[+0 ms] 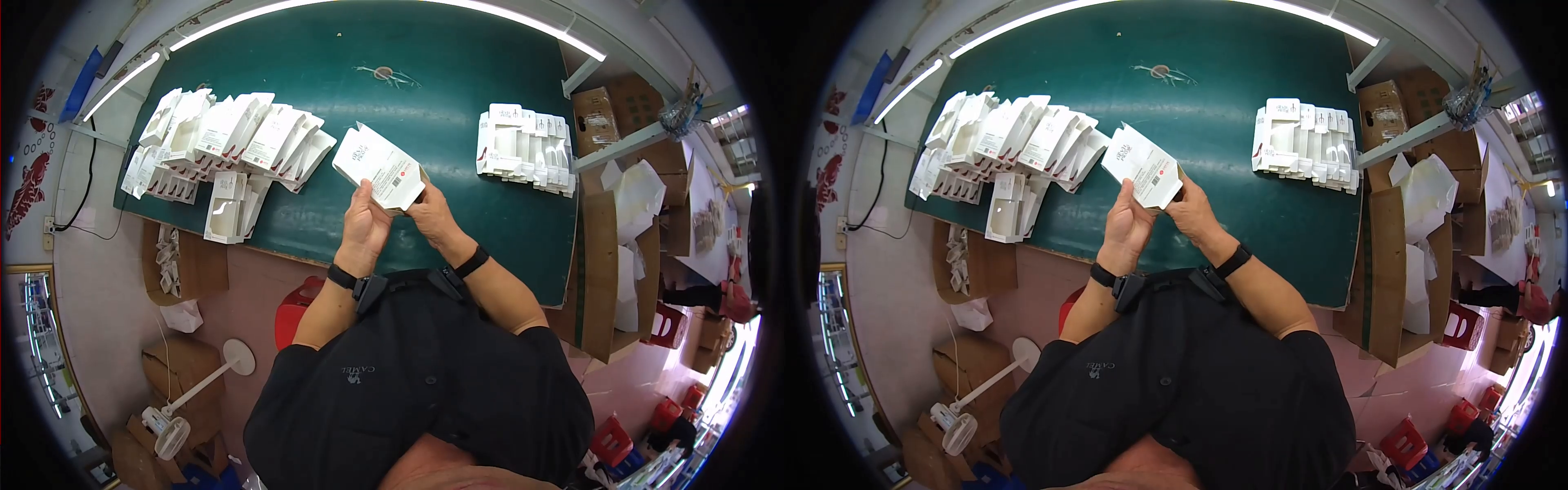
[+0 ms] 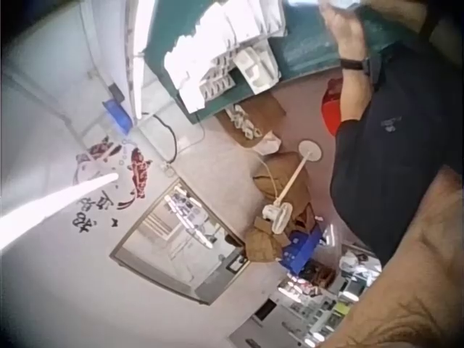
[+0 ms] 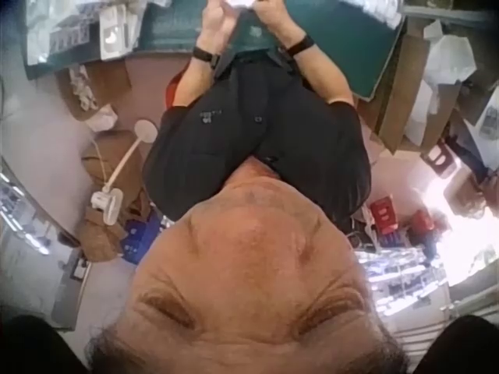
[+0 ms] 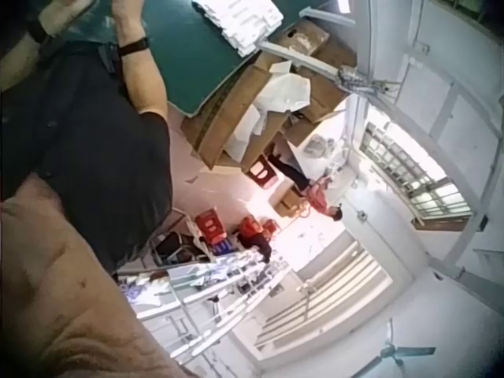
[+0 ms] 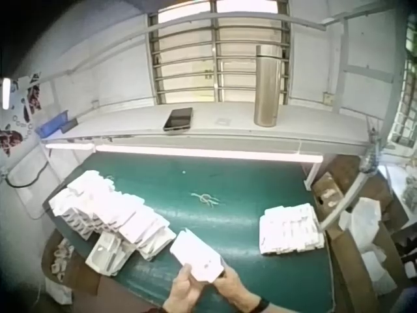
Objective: The person picks up white boxes one at a time from a stack, folds the flaps by hand, and places them into a separate pile.
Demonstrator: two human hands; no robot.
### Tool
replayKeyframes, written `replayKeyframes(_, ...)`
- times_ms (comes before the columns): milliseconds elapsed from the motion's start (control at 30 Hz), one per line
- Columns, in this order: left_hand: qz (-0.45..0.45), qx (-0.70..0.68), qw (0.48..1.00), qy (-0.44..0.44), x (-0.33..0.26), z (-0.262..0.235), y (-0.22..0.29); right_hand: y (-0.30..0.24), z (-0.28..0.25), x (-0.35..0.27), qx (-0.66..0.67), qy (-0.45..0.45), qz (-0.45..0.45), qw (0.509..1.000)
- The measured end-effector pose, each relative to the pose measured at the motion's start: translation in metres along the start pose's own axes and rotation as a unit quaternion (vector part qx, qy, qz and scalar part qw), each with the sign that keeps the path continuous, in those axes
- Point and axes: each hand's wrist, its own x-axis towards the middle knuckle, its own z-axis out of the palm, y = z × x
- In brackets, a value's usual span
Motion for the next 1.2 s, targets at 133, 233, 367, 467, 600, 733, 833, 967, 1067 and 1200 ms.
replayKeyframes(133, 0.016, 0.003, 1.0, 0.009, 0.002, 0.0, -0.002, 0.008, -0.005, 0.006, -0.043, 0.016, -0.044, 0.998)
replayKeyframes(233, 0.032, 0.017, 0.999, 0.037, 0.004, -0.005, -0.001, 0.006, -0.005, 0.002, -0.064, 0.005, -0.055, 0.996)
replayKeyframes(367, 0.056, 0.05, 0.994, 0.082, 0.004, -0.006, 0.0, 0.007, -0.009, -0.003, -0.028, -0.033, -0.012, 0.999)
replayKeyframes(467, 0.061, 0.062, 0.993, 0.079, 0.005, -0.007, 0.002, 0.013, -0.022, -0.004, 0.005, -0.055, 0.011, 0.998)
replayKeyframes(600, 0.074, 0.067, 0.99, 0.1, 0.006, -0.013, 0.006, 0.012, -0.038, -0.009, -0.024, -0.086, 0.035, 0.995)
replayKeyframes(733, 0.084, 0.078, 0.986, 0.118, 0.001, -0.003, 0.007, 0.004, -0.042, -0.012, 0.094, -0.103, -0.027, 0.99)
replayKeyframes(833, 0.061, 0.096, 0.989, 0.094, -0.001, 0.0, 0.0, 0.009, -0.042, -0.009, -0.009, -0.057, -0.015, 0.998)
replayKeyframes(967, 0.001, 0.112, 0.994, 0.005, -0.005, 0.003, -0.001, 0.005, -0.043, -0.008, 0.03, 0.007, 0.013, 0.999)
replayKeyframes(1067, -0.027, 0.103, 0.994, 0.013, -0.003, -0.008, 0.0, 0.006, -0.042, -0.007, 0.065, 0.001, 0.02, 0.998)
replayKeyframes(1200, -0.045, 0.055, 0.997, 0.029, -0.001, -0.012, 0.003, -0.001, -0.029, -0.014, 0.076, 0.007, -0.028, 0.997)
